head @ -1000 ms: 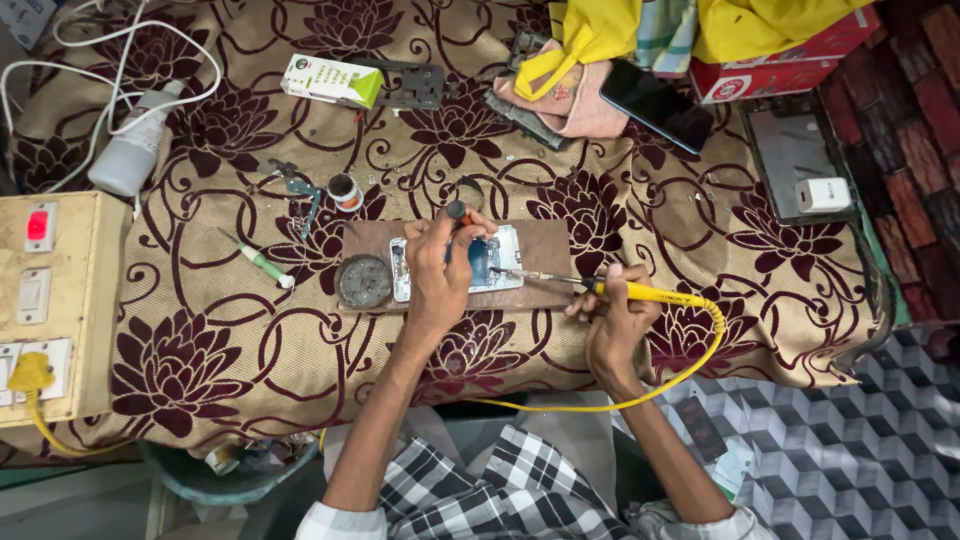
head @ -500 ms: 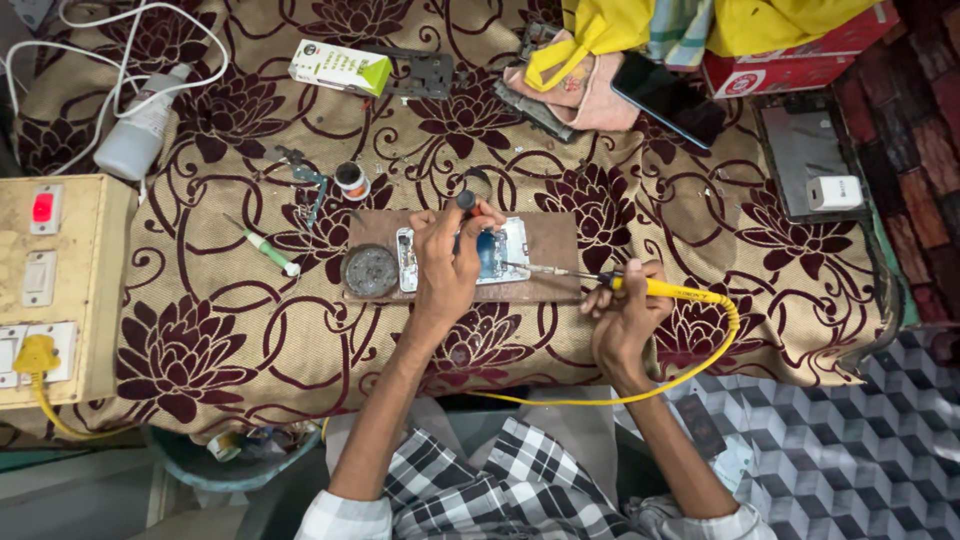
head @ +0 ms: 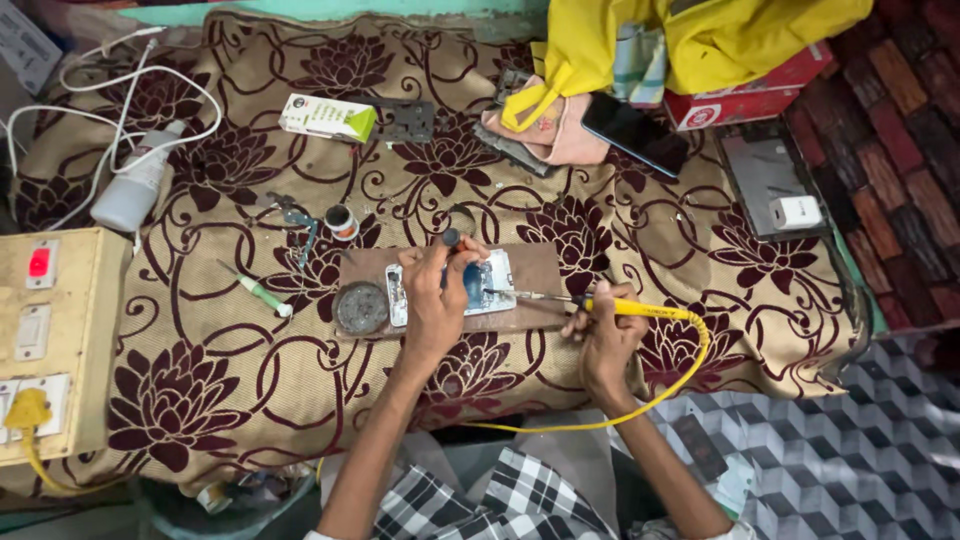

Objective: The person uses a soldering iron and a small tool to work on a circuit board placed on a wooden block. They repeatedly apply the soldering iron to specific points on the board while manipulating components with the other hand.

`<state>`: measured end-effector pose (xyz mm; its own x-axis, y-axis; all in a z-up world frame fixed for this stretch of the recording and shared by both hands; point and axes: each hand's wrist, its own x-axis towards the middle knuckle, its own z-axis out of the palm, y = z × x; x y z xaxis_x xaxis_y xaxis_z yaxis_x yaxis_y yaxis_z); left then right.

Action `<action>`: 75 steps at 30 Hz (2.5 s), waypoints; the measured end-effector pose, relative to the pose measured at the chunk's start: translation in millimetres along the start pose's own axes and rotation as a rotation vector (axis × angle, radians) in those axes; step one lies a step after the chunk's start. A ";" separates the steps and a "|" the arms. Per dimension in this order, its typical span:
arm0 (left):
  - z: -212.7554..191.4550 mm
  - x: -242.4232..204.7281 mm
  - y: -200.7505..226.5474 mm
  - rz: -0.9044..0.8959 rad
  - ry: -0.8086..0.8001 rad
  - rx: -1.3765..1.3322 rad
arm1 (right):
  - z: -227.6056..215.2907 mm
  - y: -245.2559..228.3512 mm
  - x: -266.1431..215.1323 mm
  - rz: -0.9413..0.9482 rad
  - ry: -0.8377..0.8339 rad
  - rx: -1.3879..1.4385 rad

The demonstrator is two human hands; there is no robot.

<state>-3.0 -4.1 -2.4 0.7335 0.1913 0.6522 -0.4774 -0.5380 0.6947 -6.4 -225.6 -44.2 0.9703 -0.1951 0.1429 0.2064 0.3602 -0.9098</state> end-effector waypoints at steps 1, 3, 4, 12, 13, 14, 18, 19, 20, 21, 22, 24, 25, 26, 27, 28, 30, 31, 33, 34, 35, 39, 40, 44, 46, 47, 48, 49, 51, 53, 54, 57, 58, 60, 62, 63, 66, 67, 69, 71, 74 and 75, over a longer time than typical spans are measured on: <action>-1.7 -2.1 0.1 -0.009 -0.022 -0.011 | -0.5 0.7 -0.9 0.003 0.000 0.007; -5.7 -3.3 1.4 -0.023 -0.064 -0.031 | -1.1 1.6 -0.2 0.006 -0.001 0.025; -8.5 -3.2 3.5 -0.049 -0.068 -0.062 | -0.9 1.9 -2.2 0.017 0.016 0.001; -41.4 16.2 9.4 -0.149 -0.165 -0.027 | -0.1 3.7 3.1 -0.012 0.028 -0.060; -42.3 12.4 9.6 -0.257 -0.217 -0.050 | -2.9 4.8 0.1 0.002 0.025 -0.033; -42.8 8.7 9.0 -0.364 -0.269 -0.072 | -4.9 6.5 -2.5 0.015 0.022 -0.006; -37.3 5.7 4.2 -0.021 -0.154 -0.176 | -5.5 6.9 2.7 -0.014 0.017 0.157; -35.7 3.3 4.0 -0.036 -0.154 -0.182 | -5.7 5.9 2.1 -0.024 0.044 0.162; -32.9 1.3 4.4 -0.051 -0.154 -0.189 | -6.3 4.2 2.4 -0.034 0.070 0.167; -29.9 2.2 4.3 -0.061 -0.151 -0.195 | -5.2 2.7 5.6 -0.048 0.094 0.174; -27.9 3.9 3.7 -0.192 -0.179 -0.120 | -4.1 1.6 8.9 -0.018 0.113 0.180; -24.0 3.3 3.1 -0.465 -0.241 0.030 | -6.1 0.7 9.4 0.051 0.154 0.186; -19.8 2.3 3.2 -0.420 -0.184 -0.025 | -7.9 1.7 8.7 0.032 0.134 0.208; -15.4 2.0 3.4 -0.376 -0.127 -0.079 | -8.9 3.8 7.9 0.013 0.114 0.230; -12.3 3.0 3.3 -0.328 -0.068 -0.129 | -8.6 6.0 7.8 -0.007 0.092 0.256; -10.0 2.3 4.5 -0.390 -0.087 -0.119 | -10.1 6.6 6.3 -0.011 0.088 0.237; -2.8 5.4 7.0 -0.501 -0.125 -0.097 | -11.1 7.2 8.4 -0.029 0.075 0.206; 1.4 3.8 8.8 -0.442 -0.067 -0.128 | -13.0 8.2 6.5 -0.024 0.074 0.230; 8.0 5.7 10.9 -0.314 0.045 -0.187 | -13.5 10.0 7.1 -0.019 0.074 0.283; 6.3 5.7 11.6 -0.317 0.063 -0.195 | -13.3 10.4 6.6 -0.018 0.079 0.277; 4.8 6.4 12.1 -0.316 0.079 -0.205 | -13.7 10.8 6.7 -0.023 0.087 0.272; -13.0 8.6 5.8 -0.219 -0.106 -0.197 | -18.2 16.7 8.5 0.026 0.105 0.329; -11.1 13.9 7.1 -0.202 -0.129 -0.211 | -19.1 14.5 11.8 0.011 0.104 0.320; -21.0 14.8 14.8 -0.131 -0.170 -0.230 | -17.1 11.4 5.0 0.005 0.088 0.345; -23.9 16.9 17.0 -0.105 -0.180 -0.235 | -12.0 9.0 5.2 0.024 0.090 0.305; -23.8 16.2 17.9 -0.109 -0.192 -0.238 | -10.7 6.7 5.5 0.044 0.097 0.244; -22.8 15.6 17.9 -0.112 -0.203 -0.242 | -8.8 4.9 5.6 0.064 0.105 0.182; -22.5 13.2 17.3 -0.167 -0.224 -0.233 | -6.9 3.8 3.0 0.057 0.080 0.118; -21.3 13.2 14.3 -0.272 -0.264 -0.213 | -1.0 1.0 0.0 0.042 0.024 -0.007; -18.1 9.6 16.4 -0.215 -0.238 -0.292 | 4.4 -5.0 -2.2 -0.010 -0.015 -0.086; -17.7 9.7 16.5 -0.183 -0.222 -0.330 | 7.2 -7.9 -0.6 -0.039 -0.037 -0.124; -21.1 5.3 16.2 -0.131 -0.244 -0.260 | 11.3 -11.9 -1.1 -0.039 -0.035 -0.168; -23.0 6.2 15.4 -0.113 -0.232 -0.287 | 14.3 -10.8 0.5 -0.056 -0.042 -0.139; -24.5 3.8 16.6 -0.089 -0.215 -0.356 | 13.9 -10.0 -0.8 -0.083 -0.043 -0.097; -27.1 5.9 16.5 -0.070 -0.211 -0.337 | 14.1 -8.2 -1.2 -0.021 -0.001 -0.144; -25.9 7.2 17.2 -0.059 -0.208 -0.333 | 11.9 -8.8 -0.1 0.007 0.020 -0.173; -26.3 5.9 19.7 -0.047 -0.217 -0.282 | 6.4 -4.6 -1.3 -0.034 -0.009 -0.116; -26.1 4.7 21.0 -0.044 -0.225 -0.294 | 3.5 -3.2 -1.1 -0.039 -0.012 -0.093; -26.6 3.5 23.2 -0.035 -0.240 -0.313 | -0.8 0.6 -0.2 -0.049 -0.021 -0.042; -26.4 5.0 24.9 -0.038 -0.233 -0.313 | -3.8 4.5 2.0 -0.053 -0.017 0.004; -28.7 6.2 26.3 -0.050 -0.216 -0.337 | -5.4 7.8 2.9 -0.054 -0.037 0.078; -28.6 6.4 26.5 -0.053 -0.209 -0.348 | -5.5 7.1 3.3 -0.054 -0.049 0.104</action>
<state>-24.8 6.4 28.8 0.8270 0.0216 0.5619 -0.5450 -0.2147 0.8105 -2.4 -228.7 -52.4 0.9619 -0.1726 0.2121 0.2681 0.4434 -0.8553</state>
